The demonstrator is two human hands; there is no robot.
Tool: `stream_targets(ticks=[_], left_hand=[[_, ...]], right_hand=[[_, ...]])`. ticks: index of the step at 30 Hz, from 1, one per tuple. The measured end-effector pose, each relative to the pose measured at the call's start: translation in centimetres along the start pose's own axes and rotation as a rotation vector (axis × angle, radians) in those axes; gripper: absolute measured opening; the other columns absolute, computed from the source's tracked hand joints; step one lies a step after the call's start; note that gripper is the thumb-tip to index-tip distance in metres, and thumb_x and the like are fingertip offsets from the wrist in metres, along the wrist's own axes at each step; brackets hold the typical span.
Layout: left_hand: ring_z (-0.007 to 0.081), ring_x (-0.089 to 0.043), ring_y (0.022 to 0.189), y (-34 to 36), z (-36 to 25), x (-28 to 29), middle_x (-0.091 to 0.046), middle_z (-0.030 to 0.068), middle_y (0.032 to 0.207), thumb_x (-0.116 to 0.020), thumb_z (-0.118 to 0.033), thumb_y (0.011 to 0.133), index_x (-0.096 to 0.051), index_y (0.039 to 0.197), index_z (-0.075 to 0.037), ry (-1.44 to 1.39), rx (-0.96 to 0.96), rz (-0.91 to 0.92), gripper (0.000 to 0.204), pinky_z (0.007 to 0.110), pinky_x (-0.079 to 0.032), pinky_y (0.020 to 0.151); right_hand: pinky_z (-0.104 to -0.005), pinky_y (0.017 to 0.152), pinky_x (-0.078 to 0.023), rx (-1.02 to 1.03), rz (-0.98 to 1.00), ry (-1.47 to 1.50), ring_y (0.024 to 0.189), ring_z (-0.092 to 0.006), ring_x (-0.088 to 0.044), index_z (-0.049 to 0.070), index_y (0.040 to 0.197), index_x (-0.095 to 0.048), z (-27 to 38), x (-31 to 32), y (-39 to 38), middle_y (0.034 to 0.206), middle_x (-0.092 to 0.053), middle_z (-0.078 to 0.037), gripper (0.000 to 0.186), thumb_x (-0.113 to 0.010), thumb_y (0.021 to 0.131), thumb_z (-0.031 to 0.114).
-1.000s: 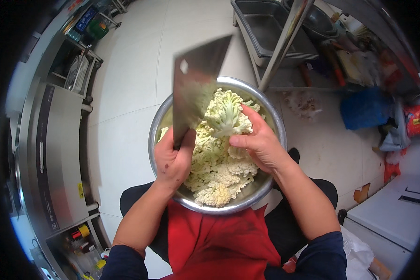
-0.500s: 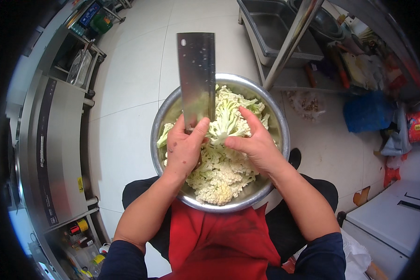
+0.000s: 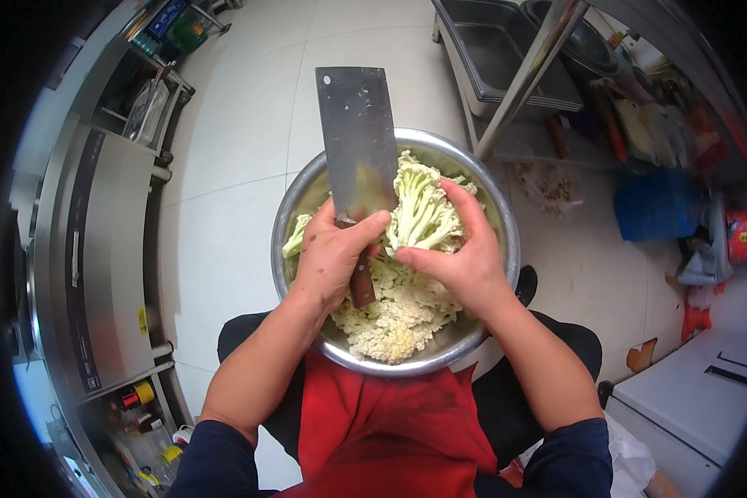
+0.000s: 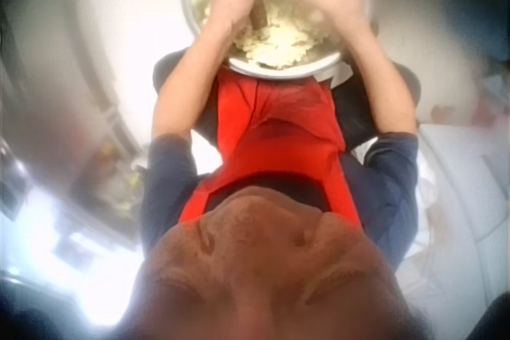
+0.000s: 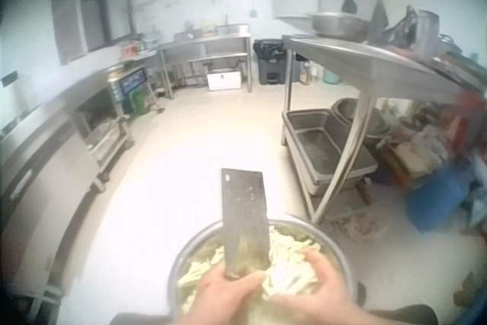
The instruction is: The person removes a head of cauliflower from a plastic bag, breaks off florets by hand, and uses a cleaver to chop them into smaller pieces. The chopped cauliflower is collected in a metal bowl.
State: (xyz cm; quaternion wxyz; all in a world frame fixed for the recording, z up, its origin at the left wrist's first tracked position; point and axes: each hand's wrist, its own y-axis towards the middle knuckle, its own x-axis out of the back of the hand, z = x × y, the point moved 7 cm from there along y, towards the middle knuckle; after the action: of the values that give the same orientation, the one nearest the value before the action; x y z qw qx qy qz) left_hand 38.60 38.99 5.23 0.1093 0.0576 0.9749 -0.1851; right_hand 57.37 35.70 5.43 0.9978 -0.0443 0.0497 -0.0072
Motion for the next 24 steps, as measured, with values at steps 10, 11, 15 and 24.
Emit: stream_targets(ticks=[10, 11, 15, 24], left_hand=[[0.0081, -0.061, 0.073, -0.3, 0.4, 0.2, -0.069, 0.0007, 0.096, -0.074, -0.018, 0.103, -0.068, 0.129, -0.006, 0.109, 0.097, -0.019, 0.029, 0.024, -0.052, 0.067], [0.0075, -0.061, 0.074, -0.3, 0.4, 0.5, -0.069, 0.0010, 0.096, -0.072, -0.019, 0.104, -0.068, 0.130, -0.006, 0.144, 0.067, -0.027, 0.029, 0.024, -0.052, 0.067], [0.0234, -0.071, 0.093, -1.1, -2.0, 0.9, -0.073, 0.0116, 0.105, -0.063, -0.017, 0.107, -0.061, 0.148, -0.006, 0.449, -0.171, -0.089, 0.042, 0.036, -0.058, 0.084], [0.0393, -0.045, 0.152, -1.6, -1.4, -0.8, -0.039, 0.0292, 0.165, -0.073, -0.014, 0.099, -0.072, 0.141, -0.014, 0.750, -0.483, 0.152, 0.042, 0.043, -0.046, 0.116]], right_hand=[[-0.0372, 0.112, -0.052, 0.023, -0.068, 0.101, 0.133, -0.0247, -0.062, -0.004, 0.161, -0.039, 0.7, 0.1, 0.3, 0.148, -0.060, -0.016, 0.094, -0.092, 0.084, 0.011], [-0.0372, 0.112, -0.053, -0.035, -0.052, 0.224, 0.133, -0.0246, -0.063, -0.004, 0.161, -0.039, 0.4, 0.2, 0.5, 0.148, -0.060, -0.015, 0.091, -0.090, 0.086, 0.010], [-0.0387, 0.114, -0.051, -0.210, 0.022, 0.460, 0.135, -0.0231, -0.062, -0.001, 0.162, -0.040, -0.8, 0.6, 0.9, 0.150, -0.061, -0.013, 0.085, -0.083, 0.094, 0.024], [-0.0345, 0.102, -0.057, -0.301, -0.017, 0.385, 0.122, -0.0192, -0.068, -0.003, 0.159, -0.043, -0.7, -0.1, 0.5, 0.140, -0.066, -0.013, 0.076, -0.081, 0.096, 0.015]])
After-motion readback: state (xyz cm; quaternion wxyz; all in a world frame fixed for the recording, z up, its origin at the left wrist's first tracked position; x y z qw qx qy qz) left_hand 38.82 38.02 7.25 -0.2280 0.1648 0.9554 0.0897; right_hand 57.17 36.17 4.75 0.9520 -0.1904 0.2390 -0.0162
